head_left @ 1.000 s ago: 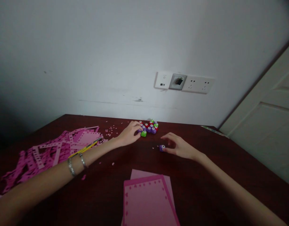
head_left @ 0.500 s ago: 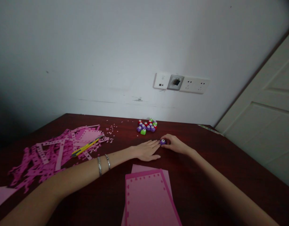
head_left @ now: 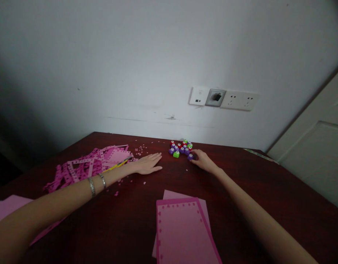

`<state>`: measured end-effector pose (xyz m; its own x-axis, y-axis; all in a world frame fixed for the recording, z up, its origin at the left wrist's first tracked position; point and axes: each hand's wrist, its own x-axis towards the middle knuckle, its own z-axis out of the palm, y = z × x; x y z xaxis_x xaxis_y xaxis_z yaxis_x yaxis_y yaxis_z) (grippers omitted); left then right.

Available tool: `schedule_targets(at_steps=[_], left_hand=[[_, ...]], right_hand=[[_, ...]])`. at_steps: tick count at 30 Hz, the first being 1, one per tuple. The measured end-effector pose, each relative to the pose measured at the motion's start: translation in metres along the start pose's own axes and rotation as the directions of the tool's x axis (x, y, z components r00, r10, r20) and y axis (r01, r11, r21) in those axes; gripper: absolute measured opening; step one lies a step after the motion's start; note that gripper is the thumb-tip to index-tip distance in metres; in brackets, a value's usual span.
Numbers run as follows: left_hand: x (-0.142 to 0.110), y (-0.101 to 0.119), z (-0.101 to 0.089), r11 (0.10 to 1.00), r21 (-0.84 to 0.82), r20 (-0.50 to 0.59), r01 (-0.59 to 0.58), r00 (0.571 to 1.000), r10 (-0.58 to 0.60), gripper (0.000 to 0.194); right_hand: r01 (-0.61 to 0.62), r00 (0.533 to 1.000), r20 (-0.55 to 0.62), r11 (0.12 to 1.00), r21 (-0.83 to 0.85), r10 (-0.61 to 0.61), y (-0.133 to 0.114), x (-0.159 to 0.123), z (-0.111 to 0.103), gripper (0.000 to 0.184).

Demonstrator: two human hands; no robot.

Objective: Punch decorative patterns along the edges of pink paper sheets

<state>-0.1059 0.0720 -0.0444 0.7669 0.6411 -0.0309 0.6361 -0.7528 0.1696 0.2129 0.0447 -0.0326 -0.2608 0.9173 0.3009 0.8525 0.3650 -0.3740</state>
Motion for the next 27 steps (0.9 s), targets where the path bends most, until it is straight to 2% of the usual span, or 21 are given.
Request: schedule_targets(at_steps=[3, 6, 8, 10, 12, 14, 16, 19, 24, 25, 27], left_hand=[[-0.014, -0.026, -0.005, 0.980, 0.035, -0.089, 0.197, 0.977, -0.193, 0.071], [-0.020, -0.037, -0.016, 0.956, 0.068, -0.230, 0.284, 0.937, -0.262, 0.050], [-0.020, -0.027, -0.024, 0.962, 0.072, -0.292, 0.264, 0.928, -0.233, 0.037], [-0.019, -0.001, -0.030, 0.981, 0.045, -0.299, 0.187, 0.940, -0.165, 0.030], [-0.019, 0.036, -0.032, 0.999, -0.033, -0.256, 0.017, 0.966, -0.025, 0.026], [-0.021, 0.076, -0.031, 0.974, -0.124, -0.143, -0.189, 0.975, 0.170, 0.023], [-0.024, 0.109, -0.030, 0.951, -0.157, 0.009, -0.265, 0.963, 0.270, 0.036], [-0.024, 0.136, -0.028, 0.968, -0.073, 0.128, -0.239, 0.961, 0.247, 0.058], [-0.015, 0.139, -0.025, 0.992, 0.001, 0.205, -0.124, 0.971, 0.122, 0.085], [-0.013, 0.138, -0.025, 0.995, 0.000, 0.226, -0.099, 0.969, 0.096, 0.085], [-0.008, 0.137, -0.026, 0.998, -0.008, 0.296, -0.070, 0.953, 0.069, 0.073]], right_hand=[[-0.005, 1.000, -0.013, 1.000, -0.029, 0.004, -0.011, -0.017, -0.009, 0.025], [0.010, 1.000, 0.021, 0.999, -0.051, -0.009, -0.026, -0.041, -0.019, 0.015], [0.015, 0.996, 0.085, 0.998, -0.059, -0.010, -0.038, -0.058, -0.025, 0.011], [0.044, 0.981, 0.187, 0.999, 0.019, -0.047, -0.053, -0.075, -0.030, 0.010], [0.055, 0.960, 0.266, 0.990, 0.132, -0.089, -0.070, -0.091, -0.033, 0.016], [0.060, 0.937, 0.325, 0.975, 0.212, -0.129, -0.086, -0.105, -0.034, 0.030], [0.083, 0.917, 0.366, 0.974, 0.210, -0.158, -0.099, -0.116, -0.034, 0.041], [0.056, 0.918, 0.381, 0.989, 0.140, -0.106, -0.108, -0.124, -0.031, 0.048], [0.007, 0.912, 0.409, 0.997, 0.078, -0.039, -0.107, -0.118, -0.028, 0.042], [0.003, 0.909, 0.415, 0.997, 0.072, -0.032, -0.106, -0.117, -0.027, 0.042], [-0.011, 0.903, 0.430, 0.999, 0.051, -0.012, -0.106, -0.113, -0.025, 0.042]])
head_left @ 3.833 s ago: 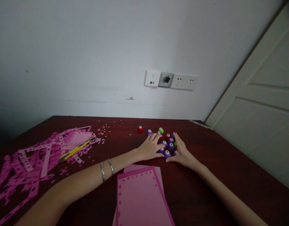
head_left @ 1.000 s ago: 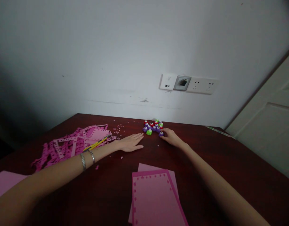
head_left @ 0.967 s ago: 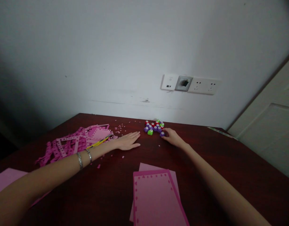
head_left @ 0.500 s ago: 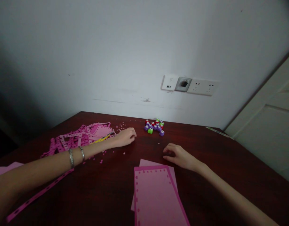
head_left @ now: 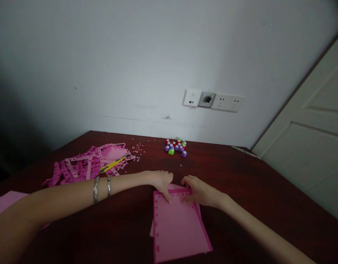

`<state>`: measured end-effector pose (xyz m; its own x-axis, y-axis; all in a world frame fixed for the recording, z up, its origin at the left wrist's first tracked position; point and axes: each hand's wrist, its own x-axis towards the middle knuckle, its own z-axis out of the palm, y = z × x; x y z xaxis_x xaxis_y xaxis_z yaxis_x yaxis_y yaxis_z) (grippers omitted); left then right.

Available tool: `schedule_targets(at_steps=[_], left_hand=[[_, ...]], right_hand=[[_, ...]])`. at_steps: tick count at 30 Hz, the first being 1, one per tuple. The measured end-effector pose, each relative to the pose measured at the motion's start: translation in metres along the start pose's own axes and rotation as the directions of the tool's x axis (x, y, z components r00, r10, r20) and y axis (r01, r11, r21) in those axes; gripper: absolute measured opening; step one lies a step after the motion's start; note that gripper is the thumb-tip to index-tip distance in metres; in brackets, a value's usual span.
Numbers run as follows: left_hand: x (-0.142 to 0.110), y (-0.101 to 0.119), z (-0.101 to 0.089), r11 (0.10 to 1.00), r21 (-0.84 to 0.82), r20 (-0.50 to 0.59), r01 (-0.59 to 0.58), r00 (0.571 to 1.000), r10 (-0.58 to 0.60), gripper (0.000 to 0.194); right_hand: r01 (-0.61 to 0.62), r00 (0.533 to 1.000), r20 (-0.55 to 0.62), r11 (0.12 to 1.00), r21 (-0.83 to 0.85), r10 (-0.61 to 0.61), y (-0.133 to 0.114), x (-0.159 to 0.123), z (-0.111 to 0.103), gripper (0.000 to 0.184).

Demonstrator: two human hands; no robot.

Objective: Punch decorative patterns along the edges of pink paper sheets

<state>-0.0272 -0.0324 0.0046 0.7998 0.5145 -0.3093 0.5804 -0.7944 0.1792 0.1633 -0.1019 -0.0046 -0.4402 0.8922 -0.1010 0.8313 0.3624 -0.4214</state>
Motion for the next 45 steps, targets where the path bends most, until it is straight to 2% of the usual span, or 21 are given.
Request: schedule_targets(at_steps=[3, 7, 10, 12, 14, 16, 17, 20, 22, 23, 24, 26, 28, 30, 36, 42, 45], left_hand=[[0.004, -0.001, -0.005, 0.999, -0.052, 0.102, -0.017, 0.995, 0.022, 0.045], [0.003, -0.010, -0.017, 0.958, -0.284, 0.096, -0.042, 0.993, 0.072, 0.030], [-0.005, -0.024, -0.031, 0.895, -0.439, 0.009, -0.078, 0.996, 0.091, 0.025], [-0.010, -0.035, -0.040, 0.852, -0.506, -0.123, -0.136, 0.989, 0.085, 0.025], [-0.012, -0.043, -0.047, 0.799, -0.566, -0.276, -0.205, 0.960, 0.051, 0.026], [-0.010, -0.048, -0.050, 0.737, -0.616, -0.419, -0.280, 0.908, -0.005, 0.027], [-0.008, -0.049, -0.050, 0.696, -0.639, -0.481, -0.326, 0.876, -0.032, 0.027], [0.001, -0.049, -0.046, 0.533, -0.693, -0.640, -0.485, 0.754, -0.145, 0.028], [0.007, -0.049, -0.041, 0.409, -0.700, -0.701, -0.585, 0.670, -0.242, 0.032], [0.009, -0.049, -0.038, 0.356, -0.704, -0.708, -0.615, 0.649, -0.278, 0.036], [0.011, -0.048, -0.034, 0.313, -0.714, -0.700, -0.627, 0.648, -0.299, 0.041], [0.016, -0.047, -0.024, 0.262, -0.763, -0.647, -0.591, 0.704, -0.293, 0.048], [0.022, -0.046, -0.012, 0.253, -0.804, -0.593, -0.538, 0.752, -0.288, 0.047], [0.028, -0.045, 0.000, 0.240, -0.819, -0.574, -0.521, 0.752, -0.325, 0.044], [0.037, -0.036, 0.025, 0.240, -0.834, -0.549, -0.497, 0.709, -0.441, 0.032], [0.039, -0.029, 0.031, 0.308, -0.801, -0.594, -0.514, 0.609, -0.526, 0.032], [0.041, -0.030, 0.034, 0.359, -0.775, -0.630, -0.519, 0.592, -0.503, 0.032]], right_hand=[[-0.049, 0.999, 0.021, 0.997, -0.052, 0.050, 0.001, 0.005, 0.001, 0.041], [-0.109, 0.994, 0.008, 0.991, -0.081, 0.110, 0.008, 0.008, -0.004, 0.037], [-0.113, 0.993, -0.011, 0.982, 0.153, 0.116, 0.016, 0.003, -0.016, 0.035], [-0.048, 0.991, -0.091, 0.900, 0.433, 0.097, 0.019, 0.000, -0.022, 0.036], [0.030, 0.977, -0.174, 0.735, 0.677, 0.121, 0.019, 0.000, -0.023, 0.046], [0.057, 0.956, -0.217, 0.598, 0.800, 0.198, 0.018, 0.004, -0.018, 0.048], [0.053, 0.936, -0.241, 0.578, 0.815, 0.254, 0.017, 0.007, -0.014, 0.044], [0.105, 0.827, -0.404, 0.600, 0.793, 0.390, 0.018, 0.021, -0.004, 0.041], [0.143, 0.769, -0.475, 0.609, 0.780, 0.428, 0.021, 0.030, 0.001, 0.042], [0.160, 0.746, -0.499, 0.610, 0.776, 0.440, 0.023, 0.034, 0.002, 0.042], [0.175, 0.730, -0.517, 0.609, 0.774, 0.448, 0.026, 0.037, 0.004, 0.042], [0.195, 0.719, -0.530, 0.601, 0.775, 0.450, 0.031, 0.042, 0.009, 0.042], [0.210, 0.725, -0.528, 0.587, 0.782, 0.443, 0.036, 0.045, 0.015, 0.042], [0.224, 0.732, -0.526, 0.575, 0.786, 0.433, 0.039, 0.045, 0.020, 0.042], [0.263, 0.727, -0.552, 0.576, 0.774, 0.409, 0.041, 0.040, 0.028, 0.039], [0.276, 0.664, -0.612, 0.620, 0.735, 0.430, 0.036, 0.048, 0.033, 0.038], [0.273, 0.639, -0.641, 0.653, 0.706, 0.426, 0.036, 0.051, 0.036, 0.040]])
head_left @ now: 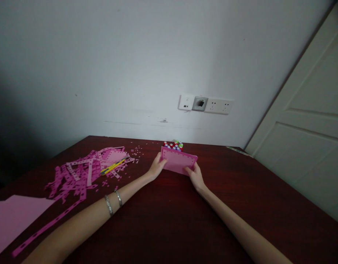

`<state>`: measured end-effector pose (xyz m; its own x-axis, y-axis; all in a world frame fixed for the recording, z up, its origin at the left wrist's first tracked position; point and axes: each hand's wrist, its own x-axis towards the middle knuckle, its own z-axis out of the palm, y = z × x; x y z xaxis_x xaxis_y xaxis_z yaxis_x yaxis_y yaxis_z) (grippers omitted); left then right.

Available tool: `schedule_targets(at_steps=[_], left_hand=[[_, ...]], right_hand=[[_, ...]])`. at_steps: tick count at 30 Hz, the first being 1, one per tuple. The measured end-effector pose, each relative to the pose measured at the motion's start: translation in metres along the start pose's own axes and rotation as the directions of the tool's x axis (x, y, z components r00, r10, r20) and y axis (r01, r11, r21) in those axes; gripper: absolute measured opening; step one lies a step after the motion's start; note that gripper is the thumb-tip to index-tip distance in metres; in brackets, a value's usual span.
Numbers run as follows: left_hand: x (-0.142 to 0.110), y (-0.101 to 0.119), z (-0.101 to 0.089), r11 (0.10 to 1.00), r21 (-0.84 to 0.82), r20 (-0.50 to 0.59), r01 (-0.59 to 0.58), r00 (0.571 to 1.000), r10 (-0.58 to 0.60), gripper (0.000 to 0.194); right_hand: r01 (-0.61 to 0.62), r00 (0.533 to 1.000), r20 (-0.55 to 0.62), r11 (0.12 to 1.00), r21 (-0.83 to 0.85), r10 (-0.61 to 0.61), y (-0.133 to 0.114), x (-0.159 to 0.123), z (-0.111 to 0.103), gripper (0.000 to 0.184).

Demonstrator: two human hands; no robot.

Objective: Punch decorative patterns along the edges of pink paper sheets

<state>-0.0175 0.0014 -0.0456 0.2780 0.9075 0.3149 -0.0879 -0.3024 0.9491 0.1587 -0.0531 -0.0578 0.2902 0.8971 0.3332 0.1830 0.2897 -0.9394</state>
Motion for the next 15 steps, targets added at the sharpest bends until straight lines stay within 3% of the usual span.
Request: schedule_targets(at_steps=[9, 15], left_hand=[[-0.001, -0.001, -0.001, 0.950, 0.281, 0.004, -0.135, 0.990, 0.140, 0.029], [0.005, 0.013, -0.013, 0.808, 0.588, 0.040, 0.034, 0.997, -0.071, 0.021]], right_hand=[[0.045, 0.999, -0.010, 0.988, -0.151, -0.047, 0.002, 0.002, -0.001, 0.035], [0.012, 0.992, 0.122, 0.957, -0.289, 0.024, -0.008, 0.006, -0.014, 0.028]])
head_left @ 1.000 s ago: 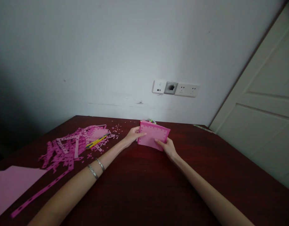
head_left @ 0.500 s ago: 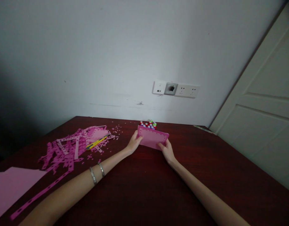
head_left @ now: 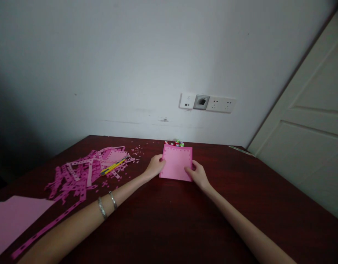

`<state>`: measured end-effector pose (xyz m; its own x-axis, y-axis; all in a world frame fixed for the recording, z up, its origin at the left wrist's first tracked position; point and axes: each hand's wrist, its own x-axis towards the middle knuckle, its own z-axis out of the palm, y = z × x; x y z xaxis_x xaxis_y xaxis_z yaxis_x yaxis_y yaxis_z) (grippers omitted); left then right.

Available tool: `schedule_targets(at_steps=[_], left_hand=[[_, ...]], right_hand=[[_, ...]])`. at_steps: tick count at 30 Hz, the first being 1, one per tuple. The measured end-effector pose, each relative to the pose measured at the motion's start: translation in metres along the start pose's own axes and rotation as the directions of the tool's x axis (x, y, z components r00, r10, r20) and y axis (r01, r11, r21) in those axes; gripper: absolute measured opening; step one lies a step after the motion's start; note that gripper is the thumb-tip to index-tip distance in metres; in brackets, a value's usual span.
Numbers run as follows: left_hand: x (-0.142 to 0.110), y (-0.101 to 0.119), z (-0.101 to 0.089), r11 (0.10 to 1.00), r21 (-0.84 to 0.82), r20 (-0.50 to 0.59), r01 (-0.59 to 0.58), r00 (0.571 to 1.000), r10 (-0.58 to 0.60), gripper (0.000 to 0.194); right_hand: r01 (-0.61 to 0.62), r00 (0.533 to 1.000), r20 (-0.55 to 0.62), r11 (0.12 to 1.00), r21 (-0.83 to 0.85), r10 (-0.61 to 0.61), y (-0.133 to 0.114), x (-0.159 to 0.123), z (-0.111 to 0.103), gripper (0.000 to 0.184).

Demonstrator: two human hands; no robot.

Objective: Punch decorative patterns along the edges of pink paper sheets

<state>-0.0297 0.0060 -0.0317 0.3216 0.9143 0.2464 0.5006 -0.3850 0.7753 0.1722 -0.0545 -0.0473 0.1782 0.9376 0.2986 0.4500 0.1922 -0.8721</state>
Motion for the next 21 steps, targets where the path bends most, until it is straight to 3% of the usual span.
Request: schedule_targets(at_steps=[4, 9, 13, 17, 21], left_hand=[[0.001, -0.002, 0.000, 0.997, 0.066, 0.114, 0.030, 0.993, -0.038, 0.016], [0.004, -0.001, 0.003, 0.985, 0.169, 0.141, 0.034, 0.988, -0.058, 0.023], [0.004, 0.001, 0.001, 0.965, 0.258, 0.144, 0.044, 0.986, -0.084, 0.036], [0.001, 0.003, 0.001, 0.925, 0.373, 0.094, 0.076, 0.988, -0.119, 0.063], [-0.003, 0.005, -0.001, 0.893, 0.444, 0.108, 0.070, 0.985, -0.131, 0.057]], right_hand=[[-0.048, 0.998, 0.043, 0.989, -0.139, 0.054, 0.001, 0.003, -0.003, 0.042], [-0.045, 0.995, 0.069, 0.945, -0.324, 0.071, -0.004, 0.006, -0.002, 0.057], [-0.021, 0.991, 0.107, 0.902, -0.431, 0.074, -0.011, 0.005, -0.002, 0.056], [0.005, 0.990, 0.124, 0.850, -0.526, 0.071, -0.017, 0.002, -0.003, 0.050], [0.009, 0.986, 0.139, 0.795, -0.607, 0.095, -0.019, 0.002, -0.004, 0.038]])
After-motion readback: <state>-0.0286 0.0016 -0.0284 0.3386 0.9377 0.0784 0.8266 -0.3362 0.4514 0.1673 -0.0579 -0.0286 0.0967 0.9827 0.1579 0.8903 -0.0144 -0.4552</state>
